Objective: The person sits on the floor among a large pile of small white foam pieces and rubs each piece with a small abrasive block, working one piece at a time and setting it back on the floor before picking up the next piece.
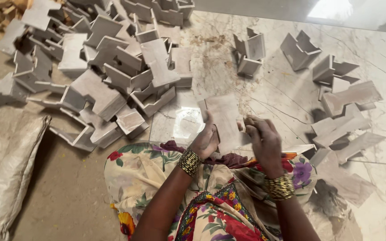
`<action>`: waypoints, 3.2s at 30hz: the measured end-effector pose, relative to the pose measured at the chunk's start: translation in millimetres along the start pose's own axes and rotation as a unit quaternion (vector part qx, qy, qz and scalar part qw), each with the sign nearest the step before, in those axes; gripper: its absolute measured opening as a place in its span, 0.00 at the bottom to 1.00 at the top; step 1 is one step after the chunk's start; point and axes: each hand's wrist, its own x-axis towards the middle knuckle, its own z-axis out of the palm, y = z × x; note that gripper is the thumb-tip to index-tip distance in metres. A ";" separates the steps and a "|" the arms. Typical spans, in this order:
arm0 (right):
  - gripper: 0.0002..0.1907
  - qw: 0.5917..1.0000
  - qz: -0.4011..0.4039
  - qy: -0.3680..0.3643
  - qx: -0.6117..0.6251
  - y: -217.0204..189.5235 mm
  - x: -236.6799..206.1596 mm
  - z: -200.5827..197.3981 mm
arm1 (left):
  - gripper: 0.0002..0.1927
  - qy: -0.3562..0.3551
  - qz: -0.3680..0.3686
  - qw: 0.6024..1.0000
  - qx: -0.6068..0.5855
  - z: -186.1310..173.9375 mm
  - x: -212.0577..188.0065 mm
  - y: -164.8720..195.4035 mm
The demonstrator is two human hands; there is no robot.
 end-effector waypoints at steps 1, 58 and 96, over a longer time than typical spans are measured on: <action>0.13 0.999 -0.035 0.016 -0.003 -3.5 -3.4 7.5 | 0.52 -0.023 0.025 0.999 -0.030 1.7 3.7 0.5; 0.12 0.952 -0.272 0.106 -0.086 -7.2 -16.2 45.3 | 0.28 0.162 -0.046 0.748 0.642 26.2 -6.3 -33.4; 0.04 0.991 -0.037 0.121 -0.037 -13.9 -9.3 4.1 | 0.28 0.103 0.286 0.657 0.690 -7.3 -4.4 -59.8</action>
